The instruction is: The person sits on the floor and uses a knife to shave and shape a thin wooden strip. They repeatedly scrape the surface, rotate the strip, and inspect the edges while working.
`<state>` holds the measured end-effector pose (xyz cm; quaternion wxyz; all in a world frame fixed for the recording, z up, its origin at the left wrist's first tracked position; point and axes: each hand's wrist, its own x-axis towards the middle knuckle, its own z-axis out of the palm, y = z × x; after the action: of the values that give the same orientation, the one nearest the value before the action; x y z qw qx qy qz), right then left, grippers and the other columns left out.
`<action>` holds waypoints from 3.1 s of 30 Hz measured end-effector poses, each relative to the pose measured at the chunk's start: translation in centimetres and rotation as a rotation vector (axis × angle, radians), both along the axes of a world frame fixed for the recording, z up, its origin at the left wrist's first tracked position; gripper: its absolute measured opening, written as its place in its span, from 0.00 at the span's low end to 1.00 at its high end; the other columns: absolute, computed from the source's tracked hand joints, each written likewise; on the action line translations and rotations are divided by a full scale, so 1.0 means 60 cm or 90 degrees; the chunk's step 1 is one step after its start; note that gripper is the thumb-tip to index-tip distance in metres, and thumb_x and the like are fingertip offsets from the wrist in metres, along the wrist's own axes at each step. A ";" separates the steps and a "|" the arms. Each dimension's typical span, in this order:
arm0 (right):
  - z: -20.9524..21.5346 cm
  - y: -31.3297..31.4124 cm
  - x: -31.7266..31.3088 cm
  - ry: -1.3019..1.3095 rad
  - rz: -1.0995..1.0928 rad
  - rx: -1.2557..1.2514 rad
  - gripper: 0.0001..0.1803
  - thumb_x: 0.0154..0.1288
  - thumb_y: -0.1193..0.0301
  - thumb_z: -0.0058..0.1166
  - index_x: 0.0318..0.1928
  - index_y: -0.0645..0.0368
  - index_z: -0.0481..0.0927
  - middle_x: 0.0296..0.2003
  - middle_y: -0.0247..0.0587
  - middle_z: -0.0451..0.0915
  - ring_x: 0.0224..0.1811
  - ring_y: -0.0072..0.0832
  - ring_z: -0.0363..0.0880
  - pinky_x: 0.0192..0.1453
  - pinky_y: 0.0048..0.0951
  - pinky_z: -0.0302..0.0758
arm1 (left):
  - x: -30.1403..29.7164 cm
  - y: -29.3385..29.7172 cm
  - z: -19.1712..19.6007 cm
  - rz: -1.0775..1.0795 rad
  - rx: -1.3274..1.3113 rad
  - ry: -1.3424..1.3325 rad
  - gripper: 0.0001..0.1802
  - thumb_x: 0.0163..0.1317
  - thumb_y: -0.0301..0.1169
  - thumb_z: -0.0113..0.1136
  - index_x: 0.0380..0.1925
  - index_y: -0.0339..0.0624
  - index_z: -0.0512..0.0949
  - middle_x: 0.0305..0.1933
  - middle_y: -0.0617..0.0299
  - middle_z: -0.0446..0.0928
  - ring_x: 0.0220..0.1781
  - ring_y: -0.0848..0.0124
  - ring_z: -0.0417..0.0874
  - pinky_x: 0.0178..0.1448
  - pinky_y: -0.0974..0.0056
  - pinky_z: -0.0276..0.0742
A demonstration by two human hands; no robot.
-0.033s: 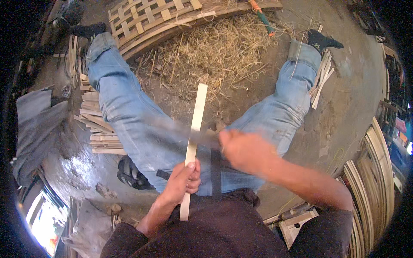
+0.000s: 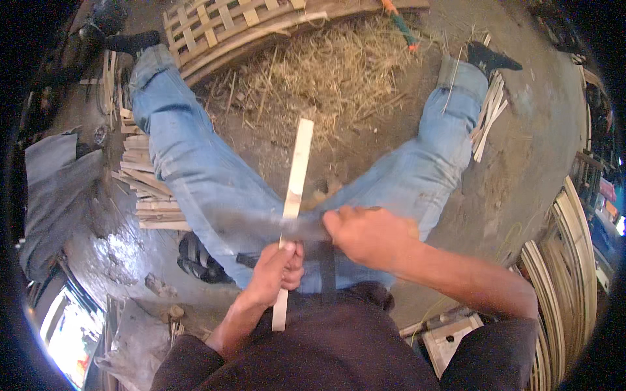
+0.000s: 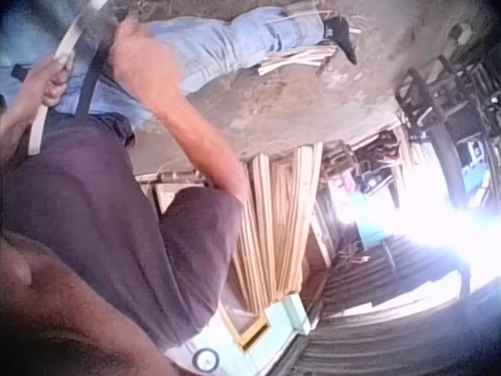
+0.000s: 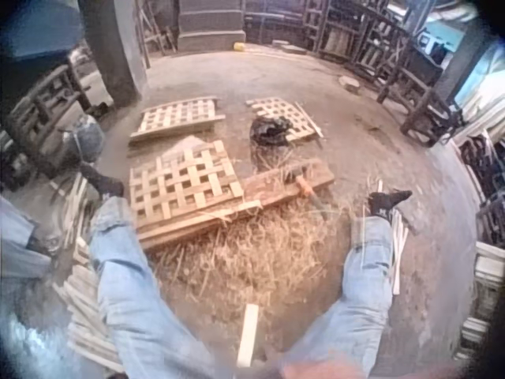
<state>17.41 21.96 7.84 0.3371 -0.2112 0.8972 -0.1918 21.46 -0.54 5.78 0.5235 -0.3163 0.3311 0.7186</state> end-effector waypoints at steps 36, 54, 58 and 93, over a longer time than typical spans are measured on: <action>-0.082 0.063 -0.063 0.194 -0.361 -0.004 0.10 0.56 0.73 0.55 0.38 0.61 0.72 0.23 0.53 0.78 0.28 0.53 0.80 0.32 0.50 0.77 | -0.019 -0.001 0.008 -0.002 0.044 -0.026 0.22 0.76 0.49 0.39 0.39 0.40 0.69 0.24 0.74 0.56 0.19 0.85 0.53 0.21 0.77 0.51; -0.025 0.012 0.012 0.047 -0.049 0.010 0.09 0.57 0.69 0.55 0.36 0.59 0.73 0.27 0.46 0.77 0.28 0.45 0.82 0.29 0.43 0.79 | -0.017 0.001 0.006 -0.007 0.065 -0.046 0.21 0.75 0.49 0.42 0.35 0.41 0.69 0.21 0.75 0.56 0.16 0.85 0.54 0.18 0.76 0.53; -0.028 0.015 -0.005 0.082 -0.021 0.024 0.07 0.58 0.71 0.53 0.35 0.59 0.72 0.27 0.45 0.77 0.28 0.43 0.82 0.29 0.43 0.79 | -0.022 0.003 0.008 0.004 0.030 -0.064 0.21 0.75 0.50 0.43 0.35 0.42 0.69 0.20 0.75 0.56 0.15 0.85 0.54 0.19 0.76 0.52; -0.038 0.021 0.010 0.029 0.028 0.085 0.07 0.61 0.70 0.51 0.38 0.58 0.71 0.32 0.48 0.79 0.32 0.45 0.84 0.31 0.43 0.81 | -0.022 0.026 -0.013 -0.019 0.070 -0.067 0.15 0.74 0.46 0.45 0.35 0.48 0.67 0.21 0.77 0.56 0.18 0.86 0.52 0.20 0.76 0.49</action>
<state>18.01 23.23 5.57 0.3342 -0.2119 0.9105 -0.1197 20.13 1.04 4.98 0.5673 -0.3194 0.2681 0.7102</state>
